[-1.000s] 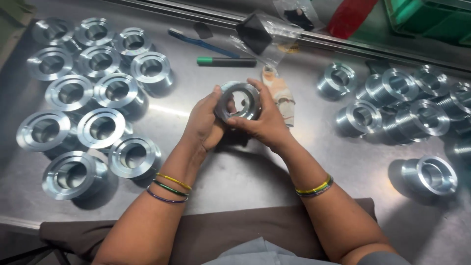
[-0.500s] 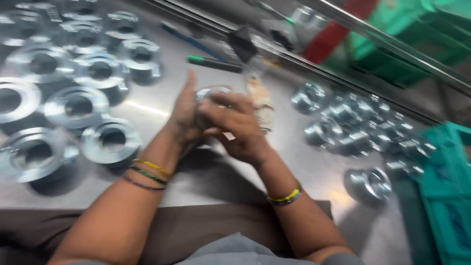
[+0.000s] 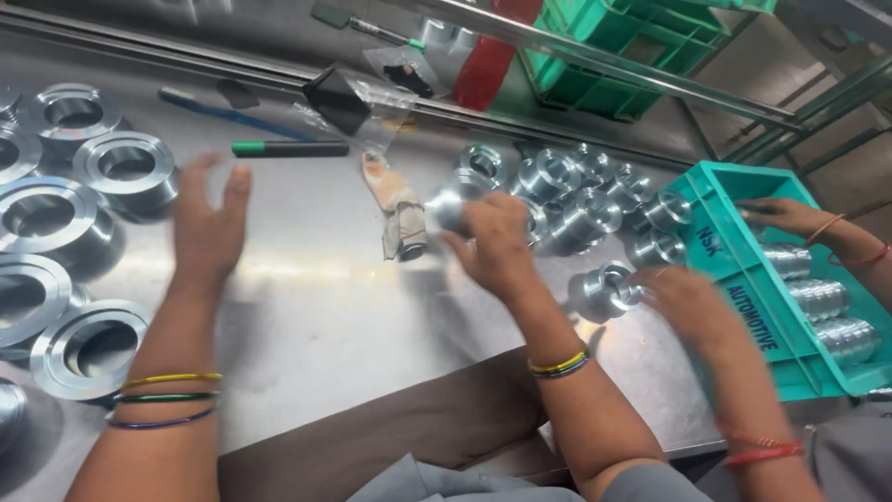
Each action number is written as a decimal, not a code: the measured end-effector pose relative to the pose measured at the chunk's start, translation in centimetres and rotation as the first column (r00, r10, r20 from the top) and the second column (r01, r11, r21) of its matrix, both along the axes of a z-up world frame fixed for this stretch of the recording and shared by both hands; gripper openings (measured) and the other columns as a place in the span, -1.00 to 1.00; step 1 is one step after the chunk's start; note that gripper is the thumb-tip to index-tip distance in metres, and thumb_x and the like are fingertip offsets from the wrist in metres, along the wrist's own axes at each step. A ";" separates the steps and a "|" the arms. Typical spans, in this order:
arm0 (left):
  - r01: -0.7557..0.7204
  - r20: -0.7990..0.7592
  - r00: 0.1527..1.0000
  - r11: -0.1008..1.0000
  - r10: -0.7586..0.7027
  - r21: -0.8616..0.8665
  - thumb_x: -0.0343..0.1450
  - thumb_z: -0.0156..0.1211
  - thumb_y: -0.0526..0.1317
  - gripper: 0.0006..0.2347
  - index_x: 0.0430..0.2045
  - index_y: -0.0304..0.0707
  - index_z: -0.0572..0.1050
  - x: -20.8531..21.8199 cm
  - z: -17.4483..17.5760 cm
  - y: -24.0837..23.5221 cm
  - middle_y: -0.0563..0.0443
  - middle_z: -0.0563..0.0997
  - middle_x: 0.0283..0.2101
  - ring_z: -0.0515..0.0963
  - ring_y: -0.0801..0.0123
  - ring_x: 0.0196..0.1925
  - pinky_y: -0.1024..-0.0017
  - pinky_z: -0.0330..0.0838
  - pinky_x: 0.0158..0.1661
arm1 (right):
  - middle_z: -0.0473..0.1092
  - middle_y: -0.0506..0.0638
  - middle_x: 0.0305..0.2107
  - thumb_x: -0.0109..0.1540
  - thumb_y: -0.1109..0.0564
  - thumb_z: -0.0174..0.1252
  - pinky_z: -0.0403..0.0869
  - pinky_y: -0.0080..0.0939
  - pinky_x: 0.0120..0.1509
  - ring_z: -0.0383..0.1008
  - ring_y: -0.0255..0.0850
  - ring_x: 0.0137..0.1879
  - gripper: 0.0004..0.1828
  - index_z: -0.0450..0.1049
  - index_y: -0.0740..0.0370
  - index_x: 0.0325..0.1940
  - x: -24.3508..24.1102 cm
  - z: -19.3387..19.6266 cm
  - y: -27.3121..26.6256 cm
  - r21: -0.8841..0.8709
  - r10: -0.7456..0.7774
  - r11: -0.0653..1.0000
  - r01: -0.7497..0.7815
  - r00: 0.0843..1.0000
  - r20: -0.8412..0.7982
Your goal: Inspecting, wiping with a cloth, and marking circular metal pulleys at a workshop table.
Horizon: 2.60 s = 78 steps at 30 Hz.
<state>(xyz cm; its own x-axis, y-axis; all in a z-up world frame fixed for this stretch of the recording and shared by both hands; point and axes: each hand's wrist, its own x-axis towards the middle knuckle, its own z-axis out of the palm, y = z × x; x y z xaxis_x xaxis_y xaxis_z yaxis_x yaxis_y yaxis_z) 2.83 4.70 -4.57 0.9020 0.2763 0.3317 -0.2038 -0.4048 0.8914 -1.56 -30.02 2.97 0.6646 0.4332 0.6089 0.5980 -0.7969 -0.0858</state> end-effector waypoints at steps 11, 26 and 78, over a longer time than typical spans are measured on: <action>-0.285 0.091 0.949 0.705 0.300 0.650 0.31 0.36 0.03 -0.24 0.27 -0.67 0.27 1.0 -3.7 3.8 -0.55 0.31 0.32 0.10 -0.30 0.43 -0.31 -0.06 0.26 | 0.49 0.07 -0.26 0.09 -0.01 0.44 0.23 0.12 0.22 0.40 0.02 -0.01 -0.55 0.52 0.27 -0.06 3.1 -5.2 -8.5 -0.093 -0.356 0.930 0.355 0.934 0.001; 0.016 -0.238 0.927 0.607 0.288 0.795 0.34 0.33 0.07 -0.63 -0.39 -0.36 0.67 -0.7 -0.3 1.1 -0.24 0.67 -0.21 0.54 -0.03 0.04 -0.19 -0.07 0.22 | 0.54 0.25 -0.28 0.02 -0.17 0.48 0.19 0.24 0.41 0.53 0.20 -0.01 -0.39 0.48 0.32 -0.10 5.1 -6.3 -13.4 -0.404 -0.592 0.766 0.499 0.793 -0.142; -0.005 -0.213 0.975 0.959 -0.058 -0.284 0.29 0.42 -0.27 -0.68 -0.15 -0.37 0.48 -3.1 1.4 -3.1 0.04 0.60 -0.26 0.59 0.47 -0.27 0.46 0.50 -0.28 | 0.44 0.42 0.00 0.26 -0.32 0.14 0.68 0.04 0.07 0.63 0.14 -0.02 -0.06 0.15 0.58 0.34 9.1 -7.7 12.9 0.819 0.899 0.433 0.377 -0.114 -0.423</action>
